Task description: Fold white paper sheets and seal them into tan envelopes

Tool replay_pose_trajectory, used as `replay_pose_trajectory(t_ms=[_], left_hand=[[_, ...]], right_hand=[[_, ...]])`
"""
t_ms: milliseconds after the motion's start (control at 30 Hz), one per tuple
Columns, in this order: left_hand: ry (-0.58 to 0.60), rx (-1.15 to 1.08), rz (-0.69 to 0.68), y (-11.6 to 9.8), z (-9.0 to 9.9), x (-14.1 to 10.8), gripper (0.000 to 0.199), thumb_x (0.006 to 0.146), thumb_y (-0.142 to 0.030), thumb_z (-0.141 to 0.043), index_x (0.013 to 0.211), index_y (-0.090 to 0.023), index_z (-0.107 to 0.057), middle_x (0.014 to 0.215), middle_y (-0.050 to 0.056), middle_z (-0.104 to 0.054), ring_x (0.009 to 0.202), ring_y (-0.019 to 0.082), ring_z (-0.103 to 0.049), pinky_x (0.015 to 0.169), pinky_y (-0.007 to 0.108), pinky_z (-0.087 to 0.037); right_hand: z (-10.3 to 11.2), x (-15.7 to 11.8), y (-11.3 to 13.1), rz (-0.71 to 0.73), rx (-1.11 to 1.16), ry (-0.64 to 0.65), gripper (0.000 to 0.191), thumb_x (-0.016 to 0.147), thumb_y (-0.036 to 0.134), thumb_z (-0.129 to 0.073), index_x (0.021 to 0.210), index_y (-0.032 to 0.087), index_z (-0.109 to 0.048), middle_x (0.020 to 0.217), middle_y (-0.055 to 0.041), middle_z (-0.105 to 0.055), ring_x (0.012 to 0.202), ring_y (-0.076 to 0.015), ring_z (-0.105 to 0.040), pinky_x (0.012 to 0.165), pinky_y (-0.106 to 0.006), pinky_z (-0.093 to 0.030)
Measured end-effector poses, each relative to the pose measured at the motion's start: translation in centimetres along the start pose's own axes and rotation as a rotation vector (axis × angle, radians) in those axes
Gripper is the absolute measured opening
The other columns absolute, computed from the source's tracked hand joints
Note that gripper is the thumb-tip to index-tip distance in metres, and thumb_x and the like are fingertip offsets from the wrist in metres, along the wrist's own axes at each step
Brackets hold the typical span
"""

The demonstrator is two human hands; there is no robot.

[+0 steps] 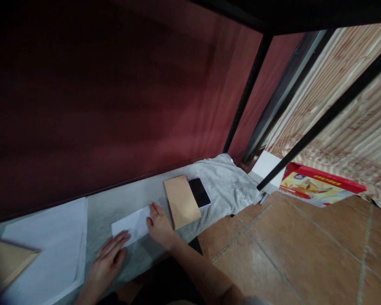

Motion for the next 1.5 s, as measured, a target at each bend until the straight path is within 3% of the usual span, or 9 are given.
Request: replay_pose_trajectory(t_ms=[100, 167, 333, 500, 633, 833, 1100, 1300, 1500], left_hand=[[0.036, 0.001, 0.004, -0.4, 0.3, 0.1, 0.033, 0.095, -0.033, -0.049, 0.123, -0.025, -0.065, 0.130, 0.006, -0.069, 0.118, 0.025, -0.067, 0.111, 0.049, -0.047], [0.052, 0.010, 0.019, -0.7, 0.4, 0.2, 0.032, 0.097, -0.035, -0.047, 0.120, -0.025, -0.066, 0.128, 0.007, -0.071, 0.117, 0.025, -0.068, 0.112, 0.050, -0.046], [0.058, 0.105, 0.133, -3.0, -0.1, 1.3, 0.036, 0.101, -0.031, -0.037, 0.114, -0.018, -0.068, 0.128, 0.014, -0.070, 0.124, 0.029, -0.063, 0.116, 0.055, -0.039], [0.145, 0.203, 0.257, -5.0, -2.2, 3.1, 0.050, 0.103, -0.031, -0.031, 0.143, -0.009, -0.051, 0.151, 0.019, -0.050, 0.143, 0.029, -0.045, 0.117, 0.052, -0.037], [0.128, 0.238, 0.329, -4.6, -2.6, 2.9, 0.057, 0.103, -0.039, -0.034, 0.152, -0.010, -0.040, 0.155, 0.018, -0.046, 0.148, 0.029, -0.037, 0.119, 0.051, -0.034], [0.177, 0.293, 0.399, -4.2, -2.0, 2.4, 0.058, 0.101, -0.031, -0.036, 0.154, -0.006, -0.036, 0.157, 0.021, -0.041, 0.150, 0.031, -0.032, 0.122, 0.053, -0.027], [0.251, 0.232, 0.312, -3.9, -2.0, 3.0, 0.057, 0.100, -0.028, -0.038, 0.155, -0.012, -0.035, 0.161, 0.017, -0.036, 0.153, 0.027, -0.026, 0.125, 0.052, -0.017], [0.247, 0.205, 0.374, -3.6, -1.7, 2.7, 0.060, 0.102, -0.037, -0.039, 0.155, -0.009, -0.034, 0.163, 0.020, -0.030, 0.154, 0.029, -0.023, 0.125, 0.051, -0.014], [0.215, 0.182, 0.441, -3.1, -1.0, 2.4, 0.069, 0.099, -0.055, -0.045, 0.155, -0.016, -0.036, 0.165, 0.021, -0.024, 0.153, 0.035, -0.021, 0.124, 0.054, -0.014]], right_hand=[[-1.2, -2.6, 1.7, 0.224, -0.085, 0.048, 0.051, 0.102, 0.030, -0.046, 0.150, 0.012, -0.045, 0.156, -0.0122, -0.046, 0.145, -0.0222, -0.041, 0.122, -0.040, -0.036], [-1.9, -3.9, 2.2, 0.288, -0.141, 0.072, 0.052, 0.104, 0.036, -0.045, 0.150, 0.012, -0.045, 0.157, -0.0126, -0.045, 0.146, -0.0243, -0.040, 0.123, -0.043, -0.033], [-2.5, -5.1, 2.0, 0.280, -0.198, 0.106, 0.055, 0.105, 0.040, -0.042, 0.152, 0.011, -0.042, 0.159, -0.0125, -0.039, 0.148, -0.0241, -0.036, 0.124, -0.044, -0.029], [-2.8, -5.1, 1.7, 0.276, -0.204, 0.129, 0.051, 0.103, 0.023, -0.038, 0.153, 0.010, -0.040, 0.159, -0.0126, -0.041, 0.149, -0.0217, -0.036, 0.125, -0.043, -0.029], [-2.8, -5.2, 1.1, 0.256, -0.192, 0.093, 0.049, 0.103, 0.021, -0.035, 0.150, 0.011, -0.046, 0.155, -0.0125, -0.047, 0.146, -0.0219, -0.041, 0.122, -0.044, -0.033], [-2.4, -2.8, 1.8, 0.303, -0.180, 0.087, 0.049, 0.105, 0.025, -0.029, 0.146, 0.008, -0.050, 0.153, -0.0142, -0.050, 0.145, -0.0222, -0.041, 0.122, -0.045, -0.033], [-4.1, -0.9, 1.8, 0.413, -0.302, 0.136, 0.051, 0.106, 0.029, -0.032, 0.153, 0.009, -0.040, 0.159, -0.0192, -0.038, 0.151, -0.0279, -0.030, 0.120, -0.057, -0.028], [-4.0, -1.5, 0.7, 0.400, -0.374, 0.106, 0.052, 0.106, 0.030, -0.035, 0.153, 0.008, -0.039, 0.161, -0.0212, -0.032, 0.151, -0.0310, -0.028, 0.118, -0.059, -0.029], [-3.8, -1.8, -0.3, 0.350, -0.416, 0.041, 0.059, 0.106, 0.036, -0.033, 0.156, 0.005, -0.032, 0.160, -0.0233, -0.033, 0.149, -0.0318, -0.033, 0.119, -0.056, -0.029]])
Point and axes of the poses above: each hand's wrist, its own x-axis towards the middle knuckle, its own z-axis out of the back of the hand, y = z × x, the point moved 4 cm from there along x, towards the middle knuckle
